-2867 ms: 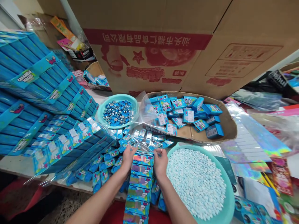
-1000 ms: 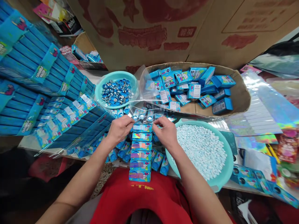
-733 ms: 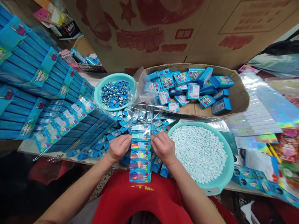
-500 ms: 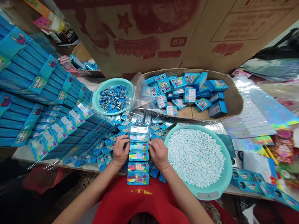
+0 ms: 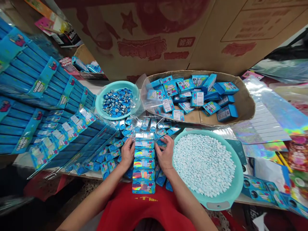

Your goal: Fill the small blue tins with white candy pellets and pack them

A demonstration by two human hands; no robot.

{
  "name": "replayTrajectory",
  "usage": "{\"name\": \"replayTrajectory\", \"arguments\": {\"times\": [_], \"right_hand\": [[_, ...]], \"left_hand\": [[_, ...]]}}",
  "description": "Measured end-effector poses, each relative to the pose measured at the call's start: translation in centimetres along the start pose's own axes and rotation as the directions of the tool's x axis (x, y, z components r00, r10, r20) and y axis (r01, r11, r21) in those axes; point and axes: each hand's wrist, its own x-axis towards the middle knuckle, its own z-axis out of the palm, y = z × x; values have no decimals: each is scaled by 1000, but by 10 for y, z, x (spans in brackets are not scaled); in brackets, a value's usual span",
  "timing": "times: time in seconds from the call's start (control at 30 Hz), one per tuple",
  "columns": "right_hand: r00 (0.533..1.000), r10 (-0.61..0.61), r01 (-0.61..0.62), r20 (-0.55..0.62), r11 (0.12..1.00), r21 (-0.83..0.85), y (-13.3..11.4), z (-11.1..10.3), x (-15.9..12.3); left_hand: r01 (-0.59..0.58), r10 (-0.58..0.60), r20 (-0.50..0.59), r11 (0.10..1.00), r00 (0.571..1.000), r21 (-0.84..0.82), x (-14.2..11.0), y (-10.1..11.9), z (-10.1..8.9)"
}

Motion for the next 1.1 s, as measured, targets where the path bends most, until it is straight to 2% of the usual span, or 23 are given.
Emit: {"name": "replayTrajectory", "arguments": {"times": [0.1,0.17,0.23,0.3,0.33,0.43,0.6,0.7,0.8,0.93,1.03,1.1], "right_hand": [[997,-71,72,32,997,-40,-2,2,3],[982,-189,187,-8,977,-103,-4,1,7],[944,-326,305,-53,921,-243,-6,-2,9],[915,-403,369,-3,839,-400,-6,-5,11],[913,-405,379,43,807,-453,-6,-5,11],[936,-326,349,134,803,-483,-4,-4,10],[986,-133,160,100,924,-349,-3,4,5],[995,12,11,104,976,-220,-7,6,-1],[984,117,-105,132,990,-94,-13,4,-8],[973,159,-160,165,987,-11,-22,-2,-21],[966,156,-160,204,987,3,-31,-9,-28],[969,116,-118,218,993,-6,-38,-14,-30]], "left_hand": [[4,-6,11,995,1000,103,-2,-3,1],[-1,-2,23,990,1000,141,-2,-5,2],[-22,18,27,989,999,149,-2,-6,3],[-37,34,22,987,999,156,-2,-6,3],[-40,37,19,986,999,161,-1,-5,3],[-31,28,22,984,999,177,-1,-5,2],[-65,55,61,983,997,174,0,-7,2],[-100,103,-9,977,995,187,-6,-8,6],[-135,152,-68,970,986,204,-16,-8,7],[-213,218,2,952,976,221,-31,-7,-4],[-322,314,72,916,947,239,-36,-5,-19],[-397,389,84,882,917,253,-35,-4,-27]]}}
